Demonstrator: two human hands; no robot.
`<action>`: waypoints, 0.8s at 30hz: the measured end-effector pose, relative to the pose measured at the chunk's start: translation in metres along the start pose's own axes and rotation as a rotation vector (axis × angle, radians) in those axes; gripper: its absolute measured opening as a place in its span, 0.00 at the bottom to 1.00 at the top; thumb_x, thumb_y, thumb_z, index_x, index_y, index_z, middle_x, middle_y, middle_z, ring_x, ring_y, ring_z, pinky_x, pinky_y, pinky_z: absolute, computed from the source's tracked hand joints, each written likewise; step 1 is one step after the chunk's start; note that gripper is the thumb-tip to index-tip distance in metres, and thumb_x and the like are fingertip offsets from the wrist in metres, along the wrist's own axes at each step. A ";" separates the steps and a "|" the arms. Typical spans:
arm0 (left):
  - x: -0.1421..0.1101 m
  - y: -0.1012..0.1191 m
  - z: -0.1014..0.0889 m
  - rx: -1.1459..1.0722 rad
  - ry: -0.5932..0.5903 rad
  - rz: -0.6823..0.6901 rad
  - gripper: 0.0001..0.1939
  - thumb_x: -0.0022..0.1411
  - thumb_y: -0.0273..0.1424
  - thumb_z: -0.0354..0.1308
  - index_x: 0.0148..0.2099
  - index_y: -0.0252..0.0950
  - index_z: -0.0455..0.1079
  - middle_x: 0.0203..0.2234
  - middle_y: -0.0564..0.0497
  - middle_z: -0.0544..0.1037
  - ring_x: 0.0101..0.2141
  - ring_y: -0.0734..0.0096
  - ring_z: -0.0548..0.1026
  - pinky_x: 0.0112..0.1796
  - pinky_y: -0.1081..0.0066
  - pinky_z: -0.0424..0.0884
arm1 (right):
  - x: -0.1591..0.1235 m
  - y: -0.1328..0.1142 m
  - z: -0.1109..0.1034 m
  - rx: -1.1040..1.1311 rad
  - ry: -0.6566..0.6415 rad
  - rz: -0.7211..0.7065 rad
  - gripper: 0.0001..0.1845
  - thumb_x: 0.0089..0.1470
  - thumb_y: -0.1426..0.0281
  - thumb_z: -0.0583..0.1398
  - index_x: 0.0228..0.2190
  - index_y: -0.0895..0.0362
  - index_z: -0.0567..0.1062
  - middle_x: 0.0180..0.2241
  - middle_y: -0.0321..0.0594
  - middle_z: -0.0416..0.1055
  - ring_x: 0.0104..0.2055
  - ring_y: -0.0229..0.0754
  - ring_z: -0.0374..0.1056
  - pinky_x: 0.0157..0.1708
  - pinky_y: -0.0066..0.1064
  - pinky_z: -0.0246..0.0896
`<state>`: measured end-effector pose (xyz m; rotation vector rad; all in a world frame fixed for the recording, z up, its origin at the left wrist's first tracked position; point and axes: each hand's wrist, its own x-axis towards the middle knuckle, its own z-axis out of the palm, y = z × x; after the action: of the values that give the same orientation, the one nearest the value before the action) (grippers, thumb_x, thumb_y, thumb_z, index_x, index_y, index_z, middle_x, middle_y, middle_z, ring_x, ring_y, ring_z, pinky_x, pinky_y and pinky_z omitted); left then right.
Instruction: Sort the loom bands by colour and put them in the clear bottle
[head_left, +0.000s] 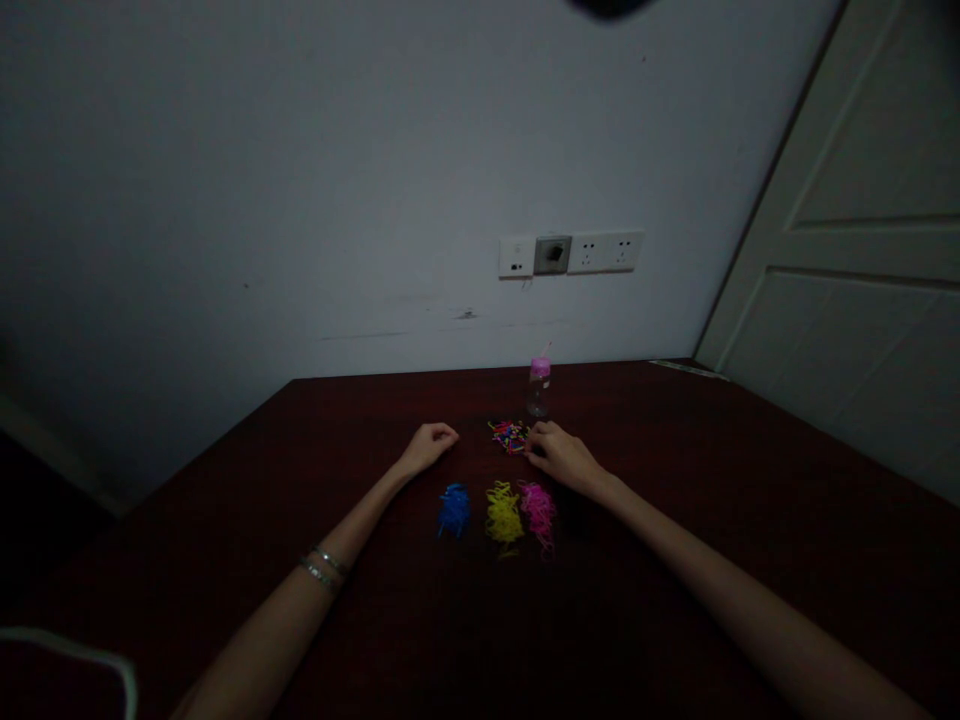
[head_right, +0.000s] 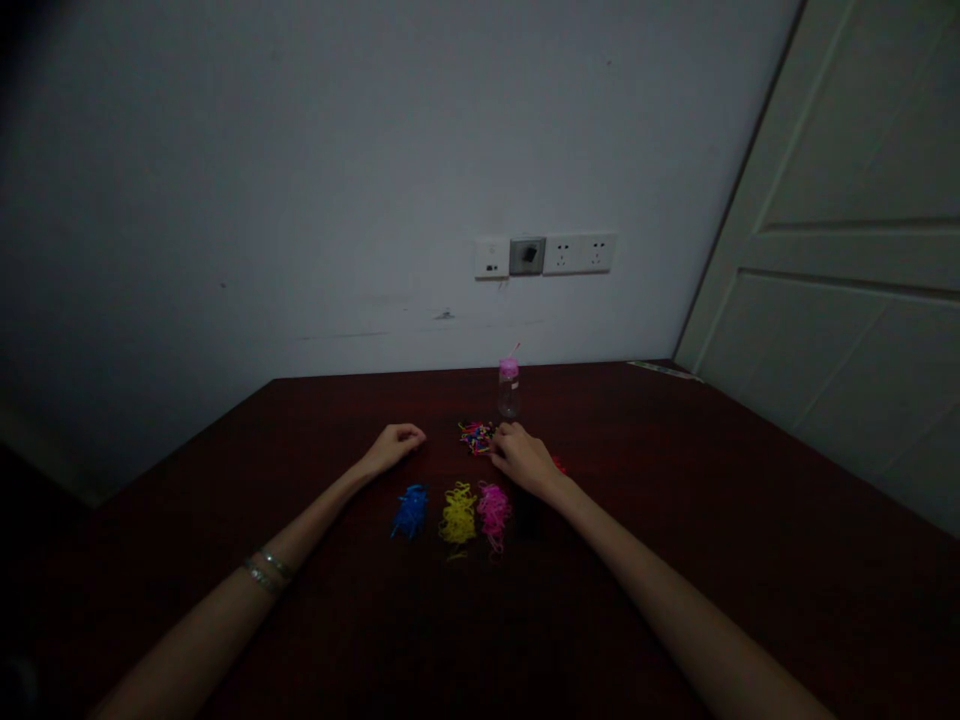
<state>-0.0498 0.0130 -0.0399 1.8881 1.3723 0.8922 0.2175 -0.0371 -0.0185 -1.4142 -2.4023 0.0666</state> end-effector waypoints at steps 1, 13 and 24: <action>0.000 0.000 0.000 0.000 0.002 0.003 0.12 0.49 0.34 0.53 0.30 0.29 0.71 0.22 0.51 0.73 0.24 0.75 0.68 0.27 0.75 0.63 | 0.000 0.001 0.001 0.011 0.004 -0.003 0.04 0.50 0.71 0.55 0.28 0.55 0.70 0.37 0.40 0.65 0.41 0.42 0.60 0.33 0.28 0.57; -0.001 0.001 0.000 0.007 0.004 -0.002 0.11 0.49 0.32 0.53 0.30 0.29 0.71 0.22 0.51 0.73 0.25 0.74 0.68 0.29 0.75 0.63 | 0.001 0.007 0.002 0.163 0.081 -0.011 0.04 0.49 0.71 0.55 0.27 0.56 0.70 0.37 0.39 0.65 0.40 0.40 0.61 0.38 0.30 0.57; -0.001 0.017 0.003 -0.030 0.034 0.027 0.13 0.49 0.35 0.55 0.31 0.29 0.72 0.24 0.50 0.73 0.25 0.75 0.67 0.26 0.76 0.61 | 0.007 0.011 -0.002 0.334 0.191 -0.017 0.05 0.48 0.70 0.56 0.26 0.57 0.71 0.34 0.39 0.67 0.37 0.39 0.63 0.37 0.31 0.58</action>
<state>-0.0384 0.0071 -0.0285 1.8811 1.3486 0.9575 0.2242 -0.0262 -0.0170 -1.1894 -2.1284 0.3006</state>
